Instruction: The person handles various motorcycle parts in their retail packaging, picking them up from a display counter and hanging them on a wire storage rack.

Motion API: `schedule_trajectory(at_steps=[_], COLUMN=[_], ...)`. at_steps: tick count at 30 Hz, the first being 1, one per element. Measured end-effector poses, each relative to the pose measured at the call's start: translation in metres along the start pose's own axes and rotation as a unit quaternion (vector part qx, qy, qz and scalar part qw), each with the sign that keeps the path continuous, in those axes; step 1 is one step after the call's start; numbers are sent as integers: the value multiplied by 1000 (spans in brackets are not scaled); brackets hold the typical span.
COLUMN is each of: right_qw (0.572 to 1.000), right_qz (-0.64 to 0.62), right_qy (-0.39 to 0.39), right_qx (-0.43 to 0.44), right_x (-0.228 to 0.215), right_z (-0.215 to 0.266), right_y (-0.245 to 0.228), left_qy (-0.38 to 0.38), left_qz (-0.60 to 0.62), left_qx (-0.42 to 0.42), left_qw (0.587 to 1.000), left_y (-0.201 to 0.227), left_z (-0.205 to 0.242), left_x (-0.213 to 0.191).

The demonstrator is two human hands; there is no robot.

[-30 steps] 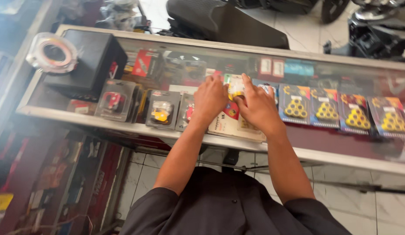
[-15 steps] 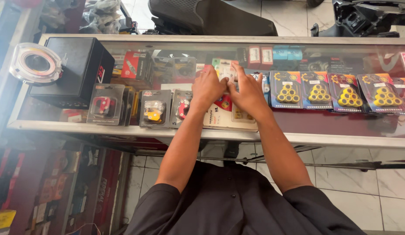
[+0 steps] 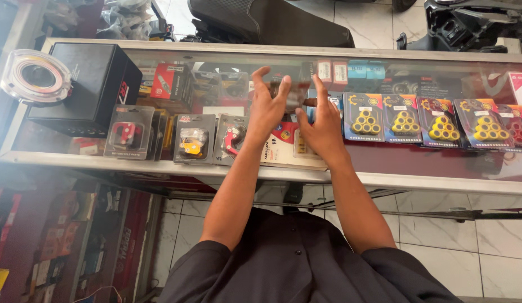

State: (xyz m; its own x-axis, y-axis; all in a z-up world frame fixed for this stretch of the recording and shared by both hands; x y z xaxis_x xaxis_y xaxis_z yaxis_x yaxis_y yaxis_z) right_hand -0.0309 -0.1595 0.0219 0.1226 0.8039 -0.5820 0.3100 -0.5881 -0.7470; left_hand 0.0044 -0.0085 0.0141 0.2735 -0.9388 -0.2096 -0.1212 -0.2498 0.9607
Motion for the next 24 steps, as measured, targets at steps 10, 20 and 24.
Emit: schedule_trajectory(at_steps=[10,20,24], right_qw=[999,998,992], right_qz=[41,27,-65], right_qy=[-5,51,94], right_qx=[-30,-3,-45], right_x=[-4,-10,-30], right_z=[-14,-33,-32], right_y=[4,-1,3], left_qy=[-24,-16,10], left_qz=[-93,-8,185], left_qx=[-16,-15,-53], left_qw=[995,1000,981], left_y=[-9,-4,-7], left_z=[-15,-14,-1], left_x=[14,6,-10])
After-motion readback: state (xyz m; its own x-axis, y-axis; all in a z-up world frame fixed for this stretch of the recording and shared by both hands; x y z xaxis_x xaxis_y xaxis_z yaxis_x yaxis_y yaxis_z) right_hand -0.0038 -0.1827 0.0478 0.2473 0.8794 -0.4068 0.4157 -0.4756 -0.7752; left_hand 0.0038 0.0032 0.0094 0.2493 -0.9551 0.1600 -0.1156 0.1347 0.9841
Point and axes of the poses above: each hand's wrist, its own z-axis away from the middle knuckle, its own x-axis out of the palm, y = z × x, the point moved 1 cm from there along -z, towards the middle knuckle, and after that the axes turned 6 degrees about x, right-handed, at the moved point
